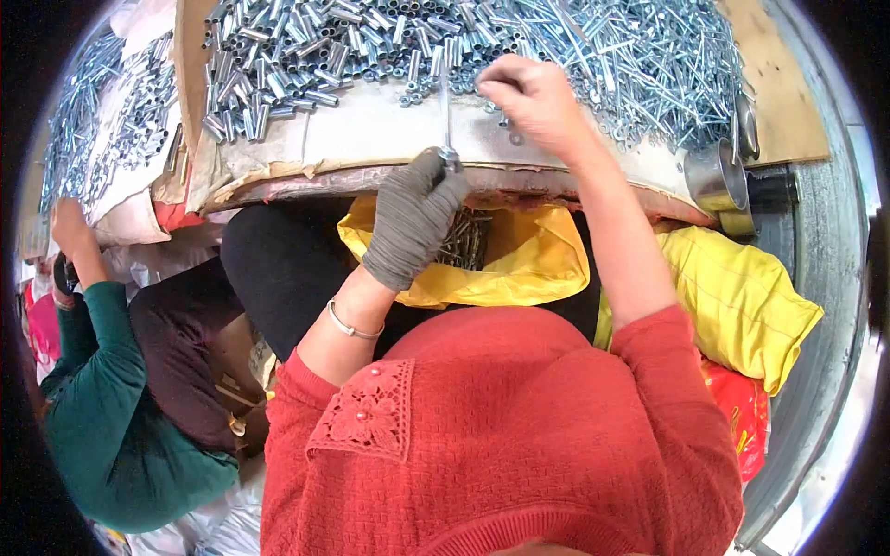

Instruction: The person assembles expansion bolts by hand, placing washers and sleeves onto threaded rods.

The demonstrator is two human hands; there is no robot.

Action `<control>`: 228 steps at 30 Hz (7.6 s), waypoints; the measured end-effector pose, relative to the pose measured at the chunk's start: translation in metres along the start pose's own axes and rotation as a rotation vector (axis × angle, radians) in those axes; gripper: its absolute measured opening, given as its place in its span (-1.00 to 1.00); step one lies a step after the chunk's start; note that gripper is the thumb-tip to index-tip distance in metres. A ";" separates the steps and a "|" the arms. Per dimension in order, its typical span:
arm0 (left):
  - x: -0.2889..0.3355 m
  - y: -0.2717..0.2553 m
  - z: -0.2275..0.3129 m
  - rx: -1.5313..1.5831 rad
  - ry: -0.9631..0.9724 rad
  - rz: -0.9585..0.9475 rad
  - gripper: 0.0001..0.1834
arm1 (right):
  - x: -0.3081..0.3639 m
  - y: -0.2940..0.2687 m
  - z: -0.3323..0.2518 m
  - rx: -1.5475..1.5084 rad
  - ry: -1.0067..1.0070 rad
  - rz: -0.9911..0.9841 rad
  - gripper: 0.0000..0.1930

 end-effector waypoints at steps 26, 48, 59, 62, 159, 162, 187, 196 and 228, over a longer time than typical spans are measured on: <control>0.005 0.013 -0.003 -0.168 0.026 -0.197 -0.74 | 0.040 -0.006 0.001 -0.736 0.242 0.158 -0.77; 0.018 0.028 0.017 0.024 0.066 -0.281 -0.80 | 0.106 0.028 -0.019 -0.608 0.356 -0.132 -0.78; -0.007 -0.044 -0.004 0.054 -0.029 0.276 -0.84 | 0.099 0.038 -0.050 -0.456 -0.251 0.179 -0.53; 0.005 -0.025 0.016 -0.085 0.112 0.214 -0.83 | 0.092 0.033 -0.046 -0.708 -0.087 0.305 -0.51; -0.008 0.033 0.003 0.888 -0.231 -0.329 -0.69 | 0.060 -0.106 0.050 0.999 0.300 0.508 -0.72; -0.008 0.031 0.002 0.880 -0.223 -0.304 -0.67 | 0.064 -0.113 0.031 1.108 0.248 0.538 -0.75; -0.004 0.043 -0.013 1.324 -0.323 -0.284 -0.64 | 0.137 -0.045 -0.054 -0.706 -0.066 0.608 -0.82; -0.007 0.025 -0.008 1.191 -0.377 -0.062 -0.70 | 0.133 0.017 -0.029 -0.469 0.070 0.400 -0.84; 0.003 0.052 -0.006 0.576 -0.334 -0.392 -0.71 | 0.091 -0.101 0.064 0.710 0.171 0.531 -0.79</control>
Point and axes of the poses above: each hand's wrist, its own x-axis away from the middle knuckle, its own y-axis out of the palm, z = x × y, the point moved 6 cm from there along -x, towards the middle knuckle, and after that the axes turned 5 degrees about -x, right-handed, at the moved point
